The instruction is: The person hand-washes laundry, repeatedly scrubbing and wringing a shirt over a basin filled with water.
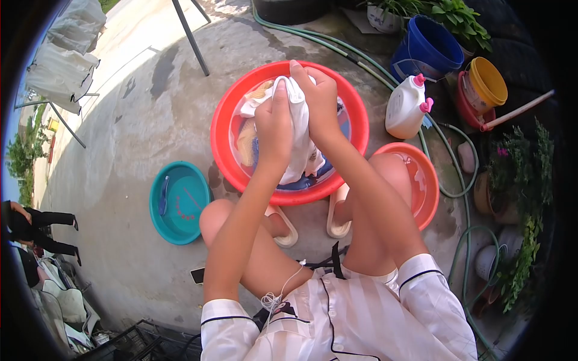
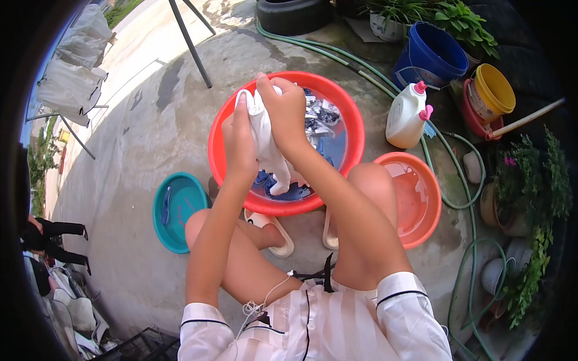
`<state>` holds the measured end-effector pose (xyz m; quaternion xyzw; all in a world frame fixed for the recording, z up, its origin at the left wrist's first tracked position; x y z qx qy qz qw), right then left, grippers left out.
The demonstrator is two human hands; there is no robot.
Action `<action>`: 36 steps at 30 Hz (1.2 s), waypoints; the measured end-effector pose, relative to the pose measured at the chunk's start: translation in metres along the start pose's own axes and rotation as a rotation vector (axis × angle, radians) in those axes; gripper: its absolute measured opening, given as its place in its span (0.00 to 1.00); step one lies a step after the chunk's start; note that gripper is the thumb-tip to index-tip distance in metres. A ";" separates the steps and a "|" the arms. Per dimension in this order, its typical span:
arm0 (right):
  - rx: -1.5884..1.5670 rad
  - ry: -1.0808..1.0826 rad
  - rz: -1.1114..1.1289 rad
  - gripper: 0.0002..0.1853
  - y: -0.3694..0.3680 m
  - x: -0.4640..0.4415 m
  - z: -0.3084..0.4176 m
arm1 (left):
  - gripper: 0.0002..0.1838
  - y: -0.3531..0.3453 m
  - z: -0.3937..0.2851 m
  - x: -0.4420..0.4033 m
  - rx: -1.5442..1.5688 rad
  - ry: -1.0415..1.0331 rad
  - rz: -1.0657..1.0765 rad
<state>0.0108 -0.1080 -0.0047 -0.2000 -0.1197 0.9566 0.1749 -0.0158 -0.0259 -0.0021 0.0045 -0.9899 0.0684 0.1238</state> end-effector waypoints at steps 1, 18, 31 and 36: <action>0.040 0.031 0.031 0.18 -0.001 0.003 0.003 | 0.19 0.001 0.000 0.002 0.037 -0.021 -0.013; 0.004 0.007 -0.033 0.17 0.004 -0.006 0.003 | 0.21 -0.012 0.003 0.008 -0.015 -0.132 -0.062; 0.145 0.131 0.210 0.17 -0.011 0.022 0.008 | 0.21 0.018 0.004 -0.029 0.202 -0.091 -0.050; -0.110 -0.122 -0.045 0.16 0.011 -0.009 0.006 | 0.22 -0.021 0.004 0.019 -0.132 -0.341 -0.078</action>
Point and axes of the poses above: each hand's wrist, its own x-axis away from the middle knuckle, its own y-axis out of the back of the hand, z = x × y, the point moved 1 cm from there along -x, towards the middle knuckle, and after that the axes turned 14 degrees about y, right-handed, at the moved point
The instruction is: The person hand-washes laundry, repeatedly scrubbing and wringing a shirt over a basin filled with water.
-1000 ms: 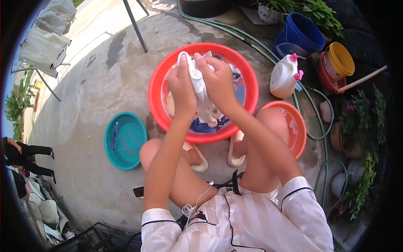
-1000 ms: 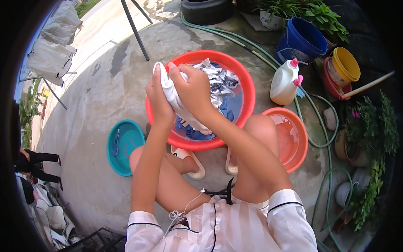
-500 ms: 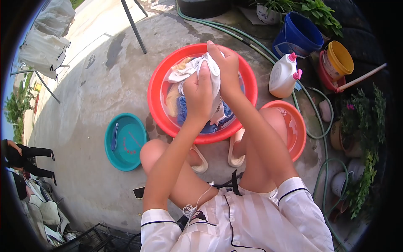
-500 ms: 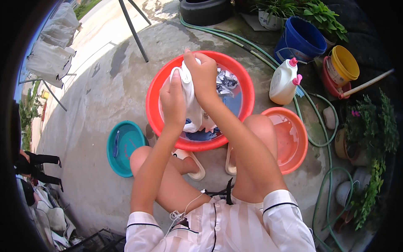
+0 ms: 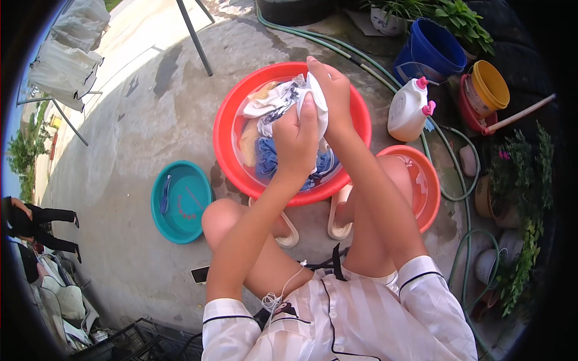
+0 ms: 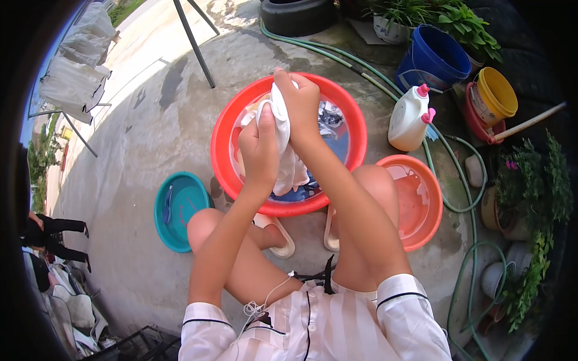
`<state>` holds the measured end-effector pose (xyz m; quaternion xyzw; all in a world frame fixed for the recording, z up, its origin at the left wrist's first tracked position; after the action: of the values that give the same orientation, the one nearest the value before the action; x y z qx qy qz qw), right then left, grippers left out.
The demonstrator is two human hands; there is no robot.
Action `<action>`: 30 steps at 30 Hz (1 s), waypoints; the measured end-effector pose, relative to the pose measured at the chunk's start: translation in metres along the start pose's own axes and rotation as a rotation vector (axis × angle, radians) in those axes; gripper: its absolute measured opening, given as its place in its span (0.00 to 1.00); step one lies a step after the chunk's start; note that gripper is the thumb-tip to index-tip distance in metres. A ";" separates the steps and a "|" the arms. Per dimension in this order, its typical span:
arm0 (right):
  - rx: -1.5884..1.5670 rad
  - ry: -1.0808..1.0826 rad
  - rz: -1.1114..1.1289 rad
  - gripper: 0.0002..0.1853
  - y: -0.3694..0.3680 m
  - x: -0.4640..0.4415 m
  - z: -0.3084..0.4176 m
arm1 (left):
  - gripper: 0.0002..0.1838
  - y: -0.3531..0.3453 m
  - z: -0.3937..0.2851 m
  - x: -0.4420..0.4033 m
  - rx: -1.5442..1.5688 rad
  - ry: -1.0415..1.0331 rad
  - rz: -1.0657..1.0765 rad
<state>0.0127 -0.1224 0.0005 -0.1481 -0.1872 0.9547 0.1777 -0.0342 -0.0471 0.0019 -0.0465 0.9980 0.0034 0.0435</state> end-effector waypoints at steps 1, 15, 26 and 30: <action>-0.037 -0.034 -0.023 0.16 0.001 -0.001 0.000 | 0.21 -0.002 -0.003 0.002 -0.010 -0.058 0.006; -0.159 -0.068 -0.002 0.14 -0.005 0.006 -0.005 | 0.22 0.008 0.002 -0.013 0.014 0.059 0.054; -0.159 -0.076 0.015 0.14 -0.003 0.003 -0.009 | 0.22 0.006 0.000 -0.013 0.007 0.081 0.050; -0.157 -0.070 0.031 0.13 -0.003 0.005 -0.007 | 0.22 0.006 0.002 -0.014 0.013 0.098 0.059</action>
<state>0.0120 -0.1158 -0.0055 -0.1310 -0.2653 0.9443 0.1439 -0.0211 -0.0397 0.0009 -0.0166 0.9998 -0.0039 -0.0052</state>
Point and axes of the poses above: each hand's wrist, its own x-axis away from the middle knuckle, its own y-axis out of the back of the hand, z = x × y, the point moved 1 cm from there along -x, towards the middle knuckle, and after that the axes turned 14 degrees about y, right-handed, at the moved point
